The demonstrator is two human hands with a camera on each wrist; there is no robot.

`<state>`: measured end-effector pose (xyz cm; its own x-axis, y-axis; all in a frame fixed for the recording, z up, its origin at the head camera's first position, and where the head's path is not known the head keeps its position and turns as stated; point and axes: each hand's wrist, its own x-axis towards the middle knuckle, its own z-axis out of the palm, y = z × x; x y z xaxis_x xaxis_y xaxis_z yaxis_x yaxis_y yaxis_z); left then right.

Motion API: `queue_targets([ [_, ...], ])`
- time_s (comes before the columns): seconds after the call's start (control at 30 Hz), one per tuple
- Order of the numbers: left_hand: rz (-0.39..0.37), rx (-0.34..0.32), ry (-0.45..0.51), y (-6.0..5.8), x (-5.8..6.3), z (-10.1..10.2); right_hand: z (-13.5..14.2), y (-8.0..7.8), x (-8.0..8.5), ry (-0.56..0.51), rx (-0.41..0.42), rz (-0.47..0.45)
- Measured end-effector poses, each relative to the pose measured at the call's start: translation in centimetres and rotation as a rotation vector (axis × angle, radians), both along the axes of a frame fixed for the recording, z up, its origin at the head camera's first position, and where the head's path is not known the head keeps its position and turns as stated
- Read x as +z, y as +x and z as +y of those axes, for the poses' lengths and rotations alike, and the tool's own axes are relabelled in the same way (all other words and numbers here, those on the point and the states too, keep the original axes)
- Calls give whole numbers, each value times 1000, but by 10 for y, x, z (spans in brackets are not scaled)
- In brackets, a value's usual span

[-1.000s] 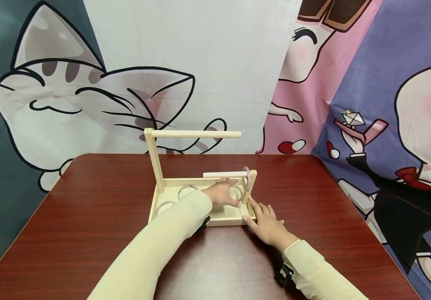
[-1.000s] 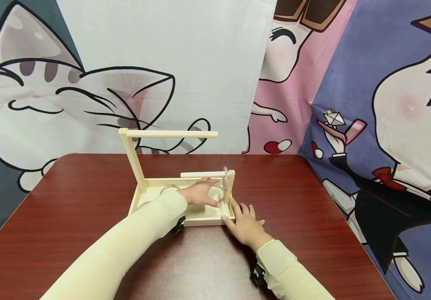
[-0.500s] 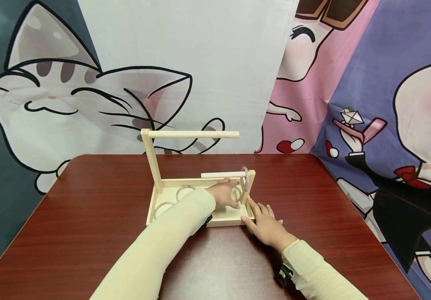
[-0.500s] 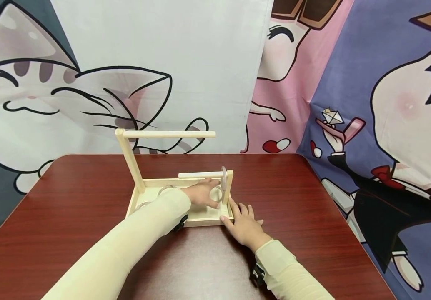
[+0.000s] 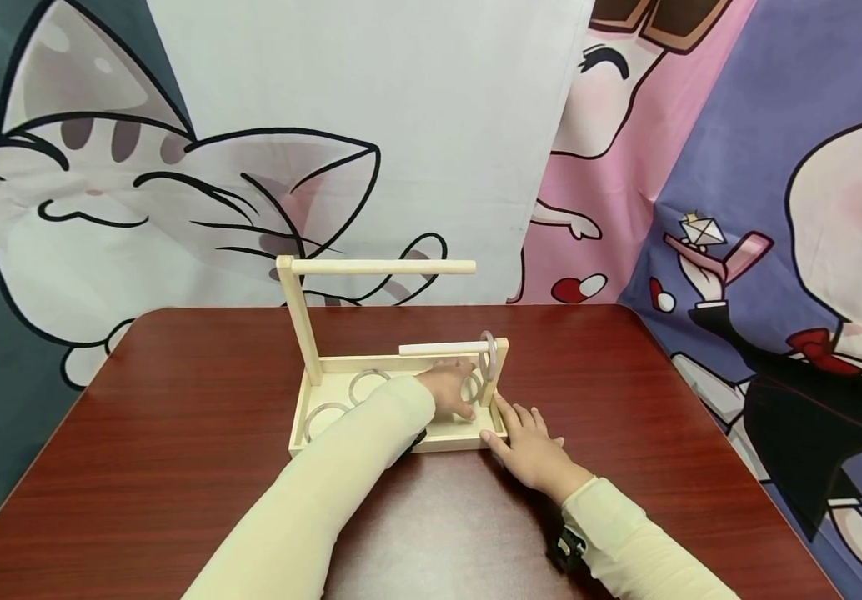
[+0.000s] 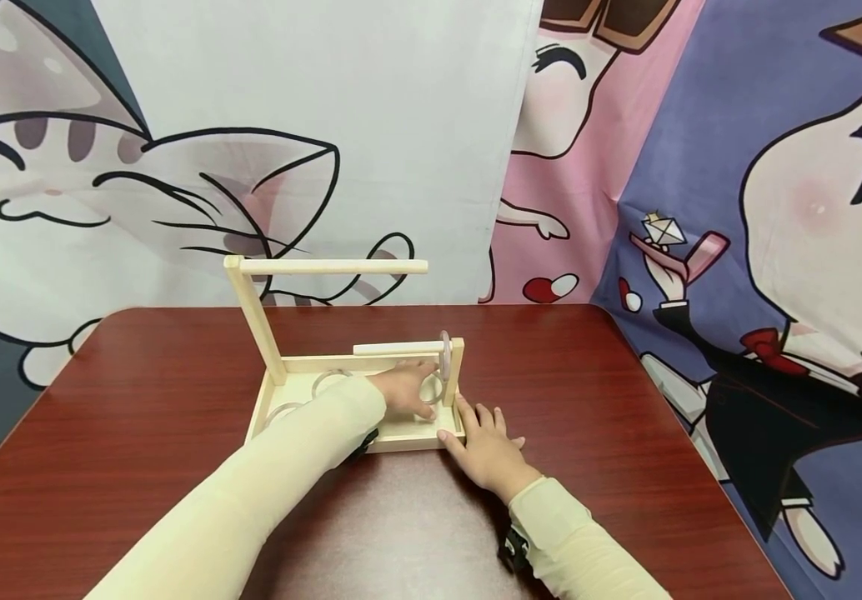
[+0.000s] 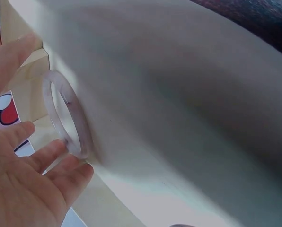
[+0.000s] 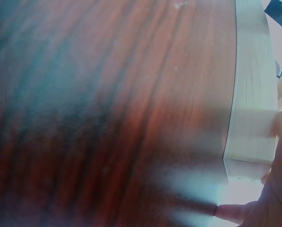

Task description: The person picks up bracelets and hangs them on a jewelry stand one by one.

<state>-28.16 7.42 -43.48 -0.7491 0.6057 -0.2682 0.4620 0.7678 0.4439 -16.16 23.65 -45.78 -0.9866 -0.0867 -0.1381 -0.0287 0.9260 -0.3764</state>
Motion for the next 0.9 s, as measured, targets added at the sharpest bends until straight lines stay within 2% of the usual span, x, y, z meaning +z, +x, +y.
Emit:
queue_targets([
  [0.1,12,0,-5,0,1,1,-1,0,1,-1,1,4],
  [0.33,97,-22,-36,3,4,1,0,-1,0,5,1,4],
  [0.6,116,-22,-93,6,7,1,0,1,0,-1,2,7],
  [0.9,120,-11,-155,4,4,3,-1,2,2,7,0,-2],
])
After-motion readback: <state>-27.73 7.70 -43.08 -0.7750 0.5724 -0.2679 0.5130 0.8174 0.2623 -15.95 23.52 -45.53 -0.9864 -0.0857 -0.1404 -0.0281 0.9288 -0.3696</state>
